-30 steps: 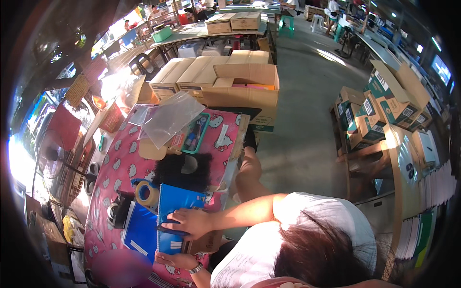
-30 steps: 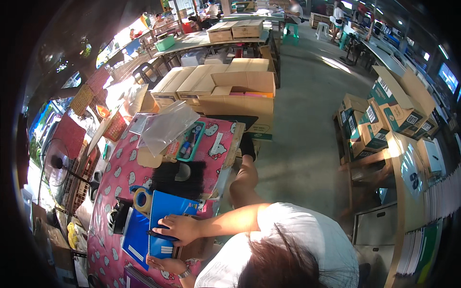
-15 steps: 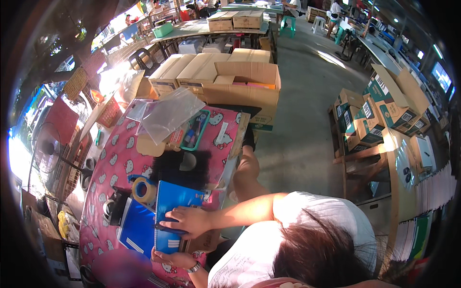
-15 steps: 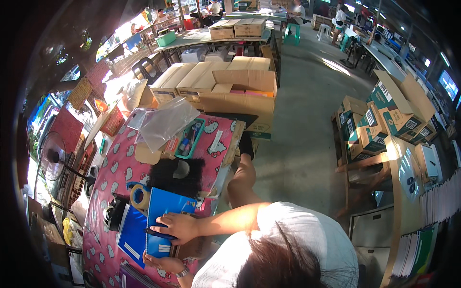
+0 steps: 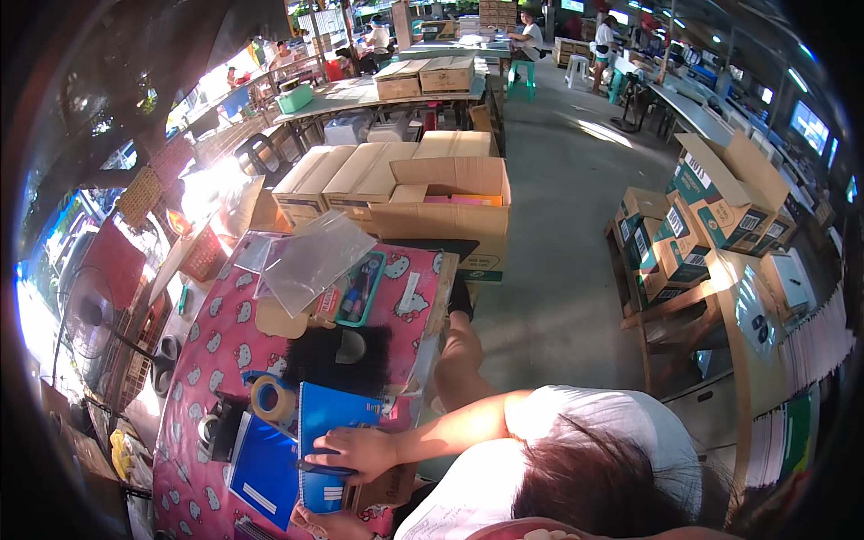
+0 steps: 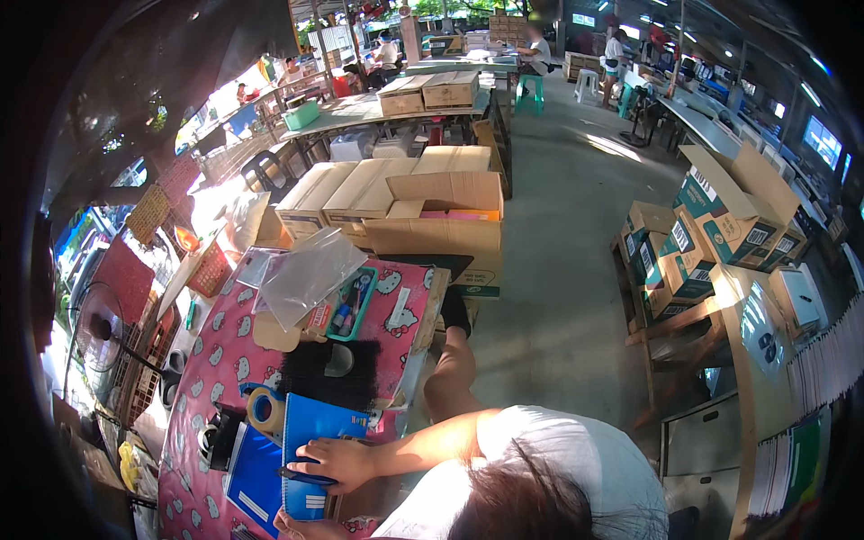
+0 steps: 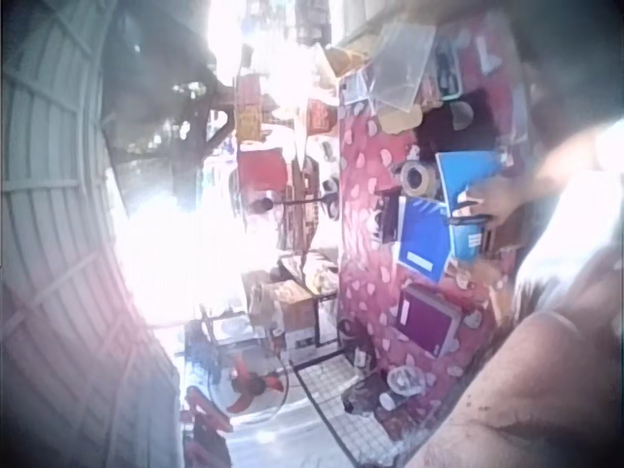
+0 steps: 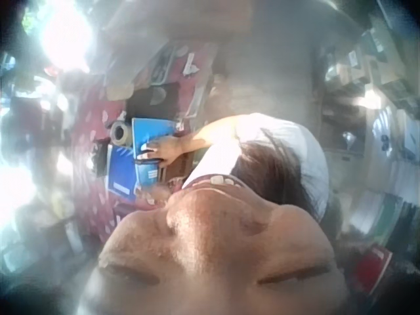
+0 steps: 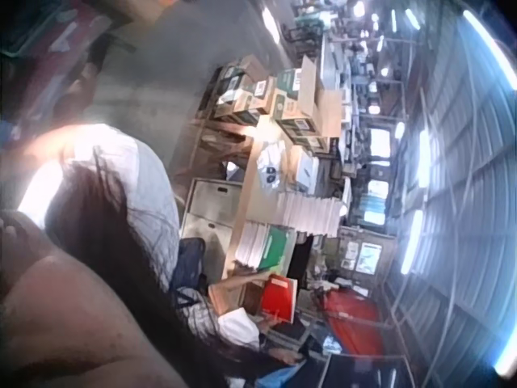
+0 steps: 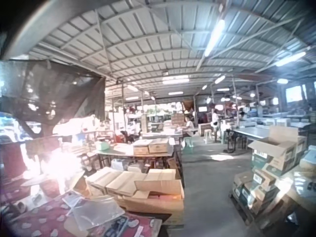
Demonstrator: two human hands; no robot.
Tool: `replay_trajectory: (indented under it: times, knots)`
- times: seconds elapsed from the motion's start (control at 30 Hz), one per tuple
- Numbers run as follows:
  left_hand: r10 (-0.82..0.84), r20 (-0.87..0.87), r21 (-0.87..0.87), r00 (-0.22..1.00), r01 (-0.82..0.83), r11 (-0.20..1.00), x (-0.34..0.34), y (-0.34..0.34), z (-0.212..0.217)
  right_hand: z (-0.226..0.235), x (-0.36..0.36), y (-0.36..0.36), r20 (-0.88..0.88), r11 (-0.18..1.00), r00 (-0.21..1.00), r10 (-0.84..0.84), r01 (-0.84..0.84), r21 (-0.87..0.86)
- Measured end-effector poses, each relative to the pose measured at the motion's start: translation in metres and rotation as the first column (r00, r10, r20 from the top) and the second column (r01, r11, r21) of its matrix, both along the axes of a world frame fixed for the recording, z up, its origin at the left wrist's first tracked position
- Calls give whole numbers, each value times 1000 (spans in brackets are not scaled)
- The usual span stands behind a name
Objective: The person removes blue folders from a cardboard box, opens one to check the interior, and stacks them on a table next to other folders.
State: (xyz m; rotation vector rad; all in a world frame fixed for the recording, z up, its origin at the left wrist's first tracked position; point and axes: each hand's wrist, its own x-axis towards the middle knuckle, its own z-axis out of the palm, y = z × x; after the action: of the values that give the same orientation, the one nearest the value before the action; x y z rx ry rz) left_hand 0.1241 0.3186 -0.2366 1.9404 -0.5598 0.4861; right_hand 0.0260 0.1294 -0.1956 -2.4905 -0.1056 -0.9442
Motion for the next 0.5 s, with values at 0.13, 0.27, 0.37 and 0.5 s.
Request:
replay_trajectory:
  times: [0.13, 0.27, 0.37, 0.5]
  knots:
    - [-77, -63, -14, 995, 77, 997, -2, -2, 7, 0, -6, -4, -19, 998, 999, 28, -27, 52]
    - [-113, -87, -20, 990, 111, 994, -2, 1, 11, 0, -6, -3, 51, 998, 998, 49, -51, 36]
    - [-147, -103, -33, 984, 144, 989, -2, -1, 12, 4, -10, -5, 24, 994, 997, 70, -72, 83]
    - [-172, -118, -30, 978, 170, 985, -3, 1, 16, 5, -11, -6, 51, 987, 994, 100, -106, 122]
